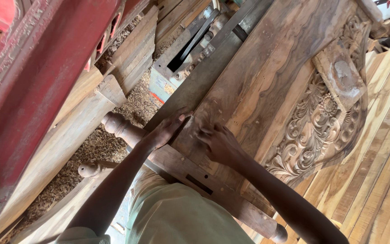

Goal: The person sands the surface of a carved wooden headboard using a piece of sandpaper, focusing on the flat panels and around the decorative carvings.

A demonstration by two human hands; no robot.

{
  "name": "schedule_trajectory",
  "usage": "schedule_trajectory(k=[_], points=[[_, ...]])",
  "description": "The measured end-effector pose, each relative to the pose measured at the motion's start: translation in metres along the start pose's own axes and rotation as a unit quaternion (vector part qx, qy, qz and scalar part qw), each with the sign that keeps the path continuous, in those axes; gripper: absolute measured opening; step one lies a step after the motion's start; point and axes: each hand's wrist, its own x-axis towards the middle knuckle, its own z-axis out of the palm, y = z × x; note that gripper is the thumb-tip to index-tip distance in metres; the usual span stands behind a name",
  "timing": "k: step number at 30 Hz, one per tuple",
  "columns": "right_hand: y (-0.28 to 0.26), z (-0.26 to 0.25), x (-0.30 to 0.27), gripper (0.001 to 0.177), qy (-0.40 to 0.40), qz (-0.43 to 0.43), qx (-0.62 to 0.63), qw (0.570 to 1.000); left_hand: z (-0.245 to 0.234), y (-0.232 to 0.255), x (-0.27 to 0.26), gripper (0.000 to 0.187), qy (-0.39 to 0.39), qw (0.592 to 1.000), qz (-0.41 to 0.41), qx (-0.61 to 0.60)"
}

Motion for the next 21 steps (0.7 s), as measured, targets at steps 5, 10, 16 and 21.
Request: schedule_trajectory(k=[5, 10, 16, 21], points=[[0.006, -0.018, -0.012, 0.067, 0.047, 0.036, 0.039, 0.997, 0.000, -0.003, 0.001, 0.085, -0.007, 1.000, 0.023, 0.006], [0.001, -0.021, -0.009, 0.068, 0.088, 0.067, 0.091, 0.990, 0.000, 0.001, 0.001, 0.080, 0.010, 0.998, 0.057, 0.023], [-0.002, -0.014, -0.016, 0.070, 0.104, 0.075, 0.117, 0.985, 0.000, 0.003, -0.005, 0.082, 0.019, 0.999, 0.028, 0.037], [0.000, -0.008, -0.023, 0.071, 0.105, 0.085, 0.129, 0.982, -0.001, 0.005, -0.007, 0.091, 0.003, 1.000, -0.006, 0.010]])
